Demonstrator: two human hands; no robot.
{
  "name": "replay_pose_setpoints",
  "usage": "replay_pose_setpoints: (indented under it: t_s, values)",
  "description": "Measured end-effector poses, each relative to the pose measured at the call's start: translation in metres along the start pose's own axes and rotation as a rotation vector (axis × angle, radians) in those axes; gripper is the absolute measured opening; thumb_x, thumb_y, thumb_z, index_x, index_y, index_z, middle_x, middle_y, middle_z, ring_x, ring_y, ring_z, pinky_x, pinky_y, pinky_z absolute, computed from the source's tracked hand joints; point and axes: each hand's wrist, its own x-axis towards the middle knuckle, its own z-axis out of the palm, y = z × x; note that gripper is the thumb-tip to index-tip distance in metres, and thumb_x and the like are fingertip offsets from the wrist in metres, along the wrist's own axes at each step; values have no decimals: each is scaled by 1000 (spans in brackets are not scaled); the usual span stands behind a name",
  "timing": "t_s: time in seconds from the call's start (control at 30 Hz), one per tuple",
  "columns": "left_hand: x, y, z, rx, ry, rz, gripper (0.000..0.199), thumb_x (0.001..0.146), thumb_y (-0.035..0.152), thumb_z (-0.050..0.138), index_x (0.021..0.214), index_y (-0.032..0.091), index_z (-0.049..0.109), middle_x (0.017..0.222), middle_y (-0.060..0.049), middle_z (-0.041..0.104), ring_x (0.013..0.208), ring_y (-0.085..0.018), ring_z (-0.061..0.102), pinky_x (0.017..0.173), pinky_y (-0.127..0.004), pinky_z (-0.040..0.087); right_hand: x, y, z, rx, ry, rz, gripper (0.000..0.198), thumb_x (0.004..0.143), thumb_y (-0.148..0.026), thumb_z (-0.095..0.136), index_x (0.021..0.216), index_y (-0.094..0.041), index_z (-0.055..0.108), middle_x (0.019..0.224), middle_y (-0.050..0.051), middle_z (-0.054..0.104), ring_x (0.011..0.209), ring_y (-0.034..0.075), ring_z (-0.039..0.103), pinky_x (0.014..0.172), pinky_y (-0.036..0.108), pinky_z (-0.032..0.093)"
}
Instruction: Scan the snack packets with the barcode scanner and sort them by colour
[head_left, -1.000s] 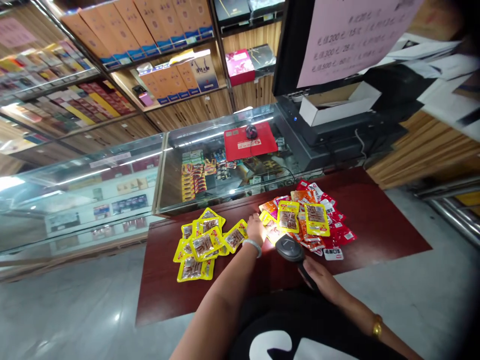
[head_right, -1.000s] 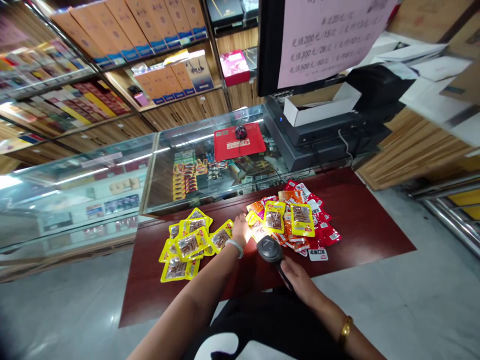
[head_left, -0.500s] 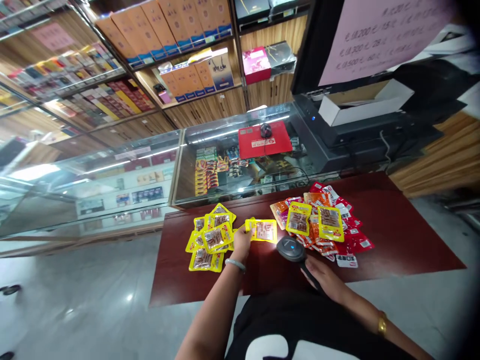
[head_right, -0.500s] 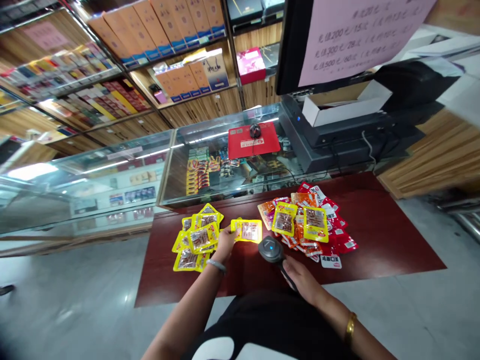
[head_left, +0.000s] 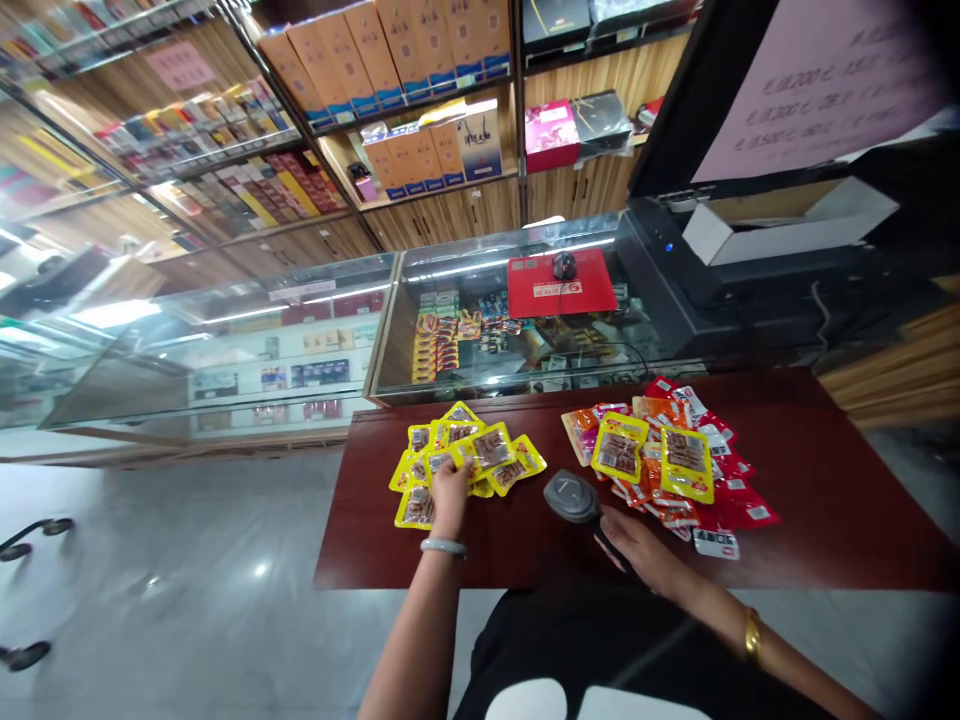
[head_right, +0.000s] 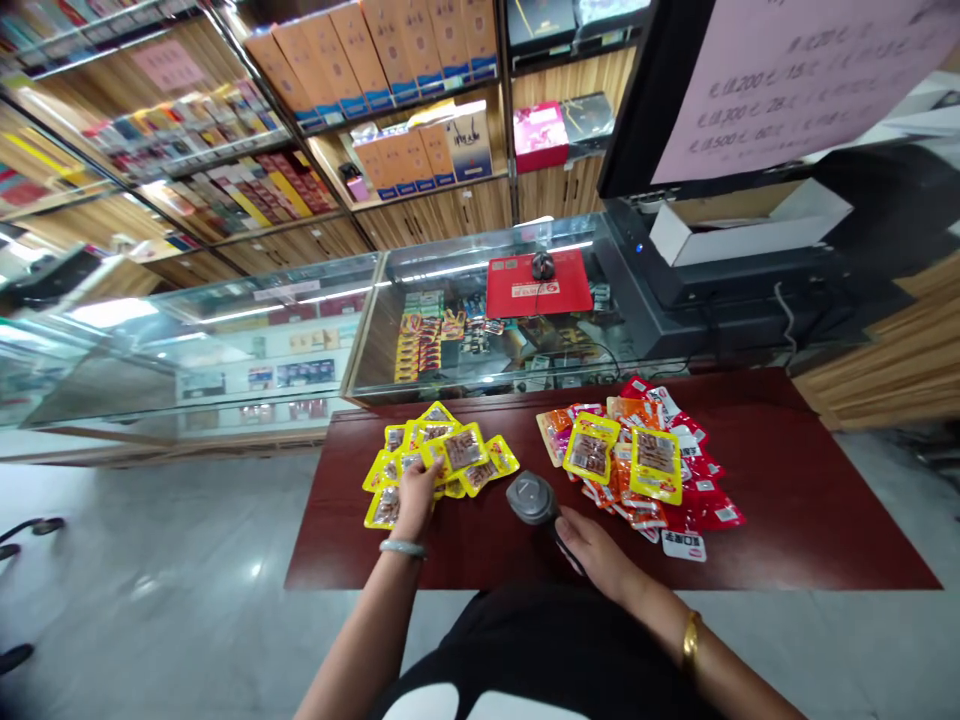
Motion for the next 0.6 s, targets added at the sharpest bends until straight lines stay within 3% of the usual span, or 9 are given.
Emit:
replay_pose_setpoints:
  t_s: [0.1,0.17,0.2,0.3,0.4,0.47,0.6]
  values:
    - [5,-5,-31,163,284,52,32,75,44,71,90,18,62,84,-5,64,84,-24,60,78,-37,49,0,-4,-2,-11,-20,-38,65,95,-69,47,130,-18,70,133,15,71,126,39,60,114,54,38]
    - [5,-3,-37,276,473,142,37,75,41,72,100,18,59,96,-7,62,98,-28,58,90,-43,48,-2,-3,-5,8,3,-45,65,95,-68,47,131,-19,69,133,15,71,128,38,59,115,53,37]
    - [4,-1,-33,306,501,199,37,76,40,71,103,17,58,99,-8,61,102,-29,57,93,-45,47,-4,-2,-7,21,24,-43,64,95,-68,48,130,-19,70,132,15,71,127,38,59,115,52,38]
    - [-5,17,6,309,300,354,29,81,34,66,104,18,59,100,-8,61,98,-26,59,92,-44,49,-11,7,-13,67,111,11,62,95,-67,49,130,-20,70,121,13,76,114,35,66,109,50,45]
    - [-20,47,72,297,-32,451,23,84,27,63,106,19,63,102,-9,65,96,-24,62,90,-39,51,-20,18,-20,104,187,63,61,96,-66,49,131,-21,68,116,10,77,103,33,69,106,50,48]
    - [-30,68,119,324,-236,522,23,86,24,63,108,20,66,106,-9,67,101,-23,63,94,-36,49,-25,26,-25,127,222,61,59,96,-65,49,131,-22,67,127,10,73,109,33,68,110,51,44]
    - [-40,102,198,476,-460,469,30,84,30,70,111,16,69,109,-14,70,106,-26,64,95,-35,47,-36,49,-31,220,264,107,60,94,-68,49,135,-26,64,139,11,67,120,35,64,108,52,47]
